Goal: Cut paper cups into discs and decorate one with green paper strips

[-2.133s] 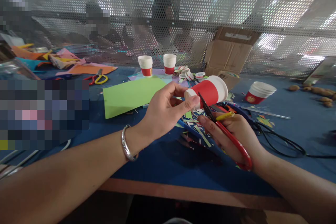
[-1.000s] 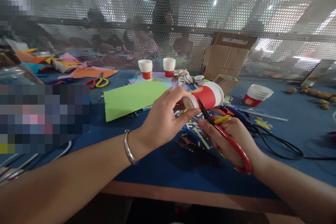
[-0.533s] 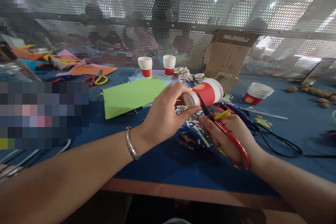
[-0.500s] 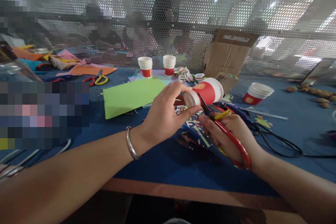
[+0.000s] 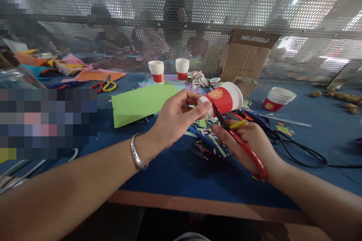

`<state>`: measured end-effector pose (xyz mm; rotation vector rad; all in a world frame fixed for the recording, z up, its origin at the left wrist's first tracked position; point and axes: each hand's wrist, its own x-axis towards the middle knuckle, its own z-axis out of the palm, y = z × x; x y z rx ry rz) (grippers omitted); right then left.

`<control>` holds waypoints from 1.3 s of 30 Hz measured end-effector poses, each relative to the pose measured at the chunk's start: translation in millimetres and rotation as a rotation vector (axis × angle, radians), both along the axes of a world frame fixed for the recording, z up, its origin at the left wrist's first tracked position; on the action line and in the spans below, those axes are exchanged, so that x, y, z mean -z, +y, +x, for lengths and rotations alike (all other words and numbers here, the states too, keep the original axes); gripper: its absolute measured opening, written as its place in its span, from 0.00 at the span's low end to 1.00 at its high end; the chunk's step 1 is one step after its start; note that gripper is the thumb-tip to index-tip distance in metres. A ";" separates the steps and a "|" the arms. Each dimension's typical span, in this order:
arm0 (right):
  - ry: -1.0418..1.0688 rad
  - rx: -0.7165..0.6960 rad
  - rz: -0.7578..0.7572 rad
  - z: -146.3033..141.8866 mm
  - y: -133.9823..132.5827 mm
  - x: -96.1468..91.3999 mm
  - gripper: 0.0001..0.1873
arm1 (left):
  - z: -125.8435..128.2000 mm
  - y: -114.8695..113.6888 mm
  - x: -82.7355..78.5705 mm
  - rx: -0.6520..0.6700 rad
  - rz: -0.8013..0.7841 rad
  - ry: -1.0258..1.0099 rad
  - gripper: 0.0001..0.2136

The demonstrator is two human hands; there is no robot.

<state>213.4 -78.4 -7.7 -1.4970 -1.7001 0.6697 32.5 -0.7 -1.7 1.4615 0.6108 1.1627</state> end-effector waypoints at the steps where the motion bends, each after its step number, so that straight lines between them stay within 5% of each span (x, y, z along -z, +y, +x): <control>1: 0.006 0.008 -0.005 -0.3 -0.4 0.3 0.25 | 0.3 -0.6 1.0 0.002 0.007 0.005 0.14; 19: 0.025 0.026 0.051 -3.4 -3.3 -1.1 0.29 | -0.5 -7.5 0.1 -0.103 0.251 0.094 0.15; 39: 0.150 0.041 -0.034 -6.7 -4.7 0.5 0.32 | -8.6 -3.4 1.0 -0.313 0.875 0.387 0.11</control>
